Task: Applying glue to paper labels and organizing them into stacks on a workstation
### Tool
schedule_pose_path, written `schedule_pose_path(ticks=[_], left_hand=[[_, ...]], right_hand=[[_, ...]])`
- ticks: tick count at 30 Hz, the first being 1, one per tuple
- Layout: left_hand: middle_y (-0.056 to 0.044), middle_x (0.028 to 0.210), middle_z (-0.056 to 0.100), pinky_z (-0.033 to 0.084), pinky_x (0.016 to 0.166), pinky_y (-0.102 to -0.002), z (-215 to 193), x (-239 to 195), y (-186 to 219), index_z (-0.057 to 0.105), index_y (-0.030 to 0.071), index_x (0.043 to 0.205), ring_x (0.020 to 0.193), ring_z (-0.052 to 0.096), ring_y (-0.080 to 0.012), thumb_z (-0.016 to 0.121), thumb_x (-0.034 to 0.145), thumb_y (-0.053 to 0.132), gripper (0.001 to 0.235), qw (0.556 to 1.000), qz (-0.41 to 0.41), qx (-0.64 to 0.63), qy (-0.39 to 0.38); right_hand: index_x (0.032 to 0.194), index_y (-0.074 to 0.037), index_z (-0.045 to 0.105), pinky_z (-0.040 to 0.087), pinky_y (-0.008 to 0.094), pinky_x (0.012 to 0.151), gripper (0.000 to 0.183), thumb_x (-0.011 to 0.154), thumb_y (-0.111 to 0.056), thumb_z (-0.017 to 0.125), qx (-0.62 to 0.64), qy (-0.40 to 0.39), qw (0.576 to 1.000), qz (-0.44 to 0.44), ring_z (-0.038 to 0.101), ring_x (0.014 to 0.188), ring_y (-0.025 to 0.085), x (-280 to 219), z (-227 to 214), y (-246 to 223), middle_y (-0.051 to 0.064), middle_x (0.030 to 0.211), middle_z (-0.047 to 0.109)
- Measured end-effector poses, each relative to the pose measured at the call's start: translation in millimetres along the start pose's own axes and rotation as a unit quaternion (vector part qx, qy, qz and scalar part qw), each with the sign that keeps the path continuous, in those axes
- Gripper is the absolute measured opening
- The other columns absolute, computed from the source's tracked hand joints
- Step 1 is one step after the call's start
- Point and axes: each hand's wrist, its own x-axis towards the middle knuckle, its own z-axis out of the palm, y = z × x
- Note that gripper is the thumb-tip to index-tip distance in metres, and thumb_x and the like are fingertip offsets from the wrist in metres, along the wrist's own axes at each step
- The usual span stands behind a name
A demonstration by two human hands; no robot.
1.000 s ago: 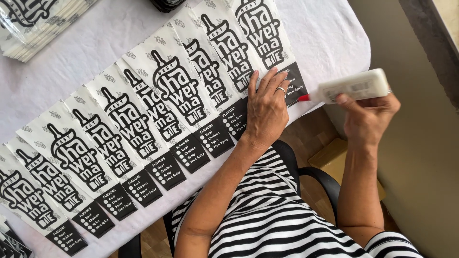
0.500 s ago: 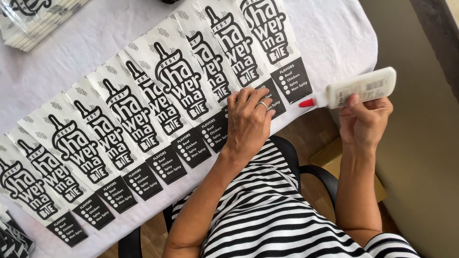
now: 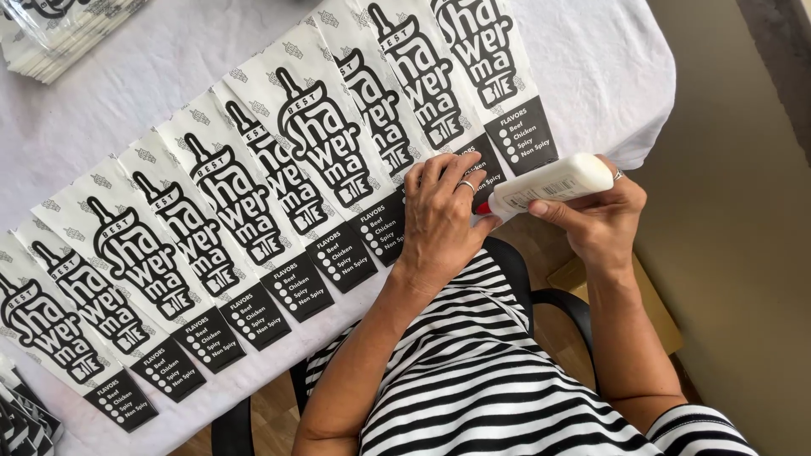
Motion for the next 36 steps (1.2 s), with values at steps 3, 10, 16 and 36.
schedule_pose_path(ticks=[3, 10, 16, 36], left_hand=[[-0.01, 0.122, 0.065, 0.038, 0.102, -0.05, 2, -1, -1, 0.073, -0.002, 0.104, 0.114, 0.056, -0.0302, 0.098, 0.058, 0.023, 0.058, 1.0, -0.002, -0.002, 0.014], [-0.003, 0.125, 0.069, 0.04, 0.102, -0.047, 5, -1, 2, 0.076, 0.006, 0.103, 0.116, 0.058, -0.0253, 0.093, 0.069, 0.017, 0.04, 0.999, -0.041, 0.004, 0.02], [-0.004, 0.124, 0.069, 0.041, 0.103, -0.044, 4, 0, 3, 0.077, 0.003, 0.103, 0.116, 0.058, -0.0238, 0.088, 0.076, 0.008, 0.03, 0.999, -0.047, -0.004, 0.02], [-0.013, 0.121, 0.068, 0.049, 0.091, -0.041, -10, -5, -6, 0.075, -0.008, 0.101, 0.108, 0.057, -0.0275, 0.071, 0.091, -0.011, 0.011, 0.998, 0.037, -0.024, 0.052]], right_hand=[[0.105, 0.005, 0.067, 0.059, 0.041, 0.086, 0.044, 0.068, 0.012, 0.09, -0.022, 0.003, 1.0, -0.008, 0.069, 0.102, 0.022, 4, -1, -14, 0.018, 0.096, 0.071], [0.086, -0.001, 0.061, 0.059, 0.027, 0.071, 0.032, 0.076, 0.0, 0.091, 0.021, 0.083, 0.996, 0.019, 0.065, 0.08, 0.015, 11, -19, -28, 0.005, 0.084, 0.064], [0.095, -0.001, 0.066, 0.064, 0.029, 0.076, 0.033, 0.074, -0.003, 0.092, 0.017, 0.058, 0.998, 0.021, 0.071, 0.089, 0.018, 7, 3, -24, 0.008, 0.093, 0.071], [0.106, 0.003, 0.067, 0.068, 0.035, 0.081, 0.029, 0.084, -0.003, 0.085, 0.181, 0.104, 0.974, 0.083, 0.074, 0.094, 0.022, 9, -5, -19, 0.012, 0.102, 0.074]])
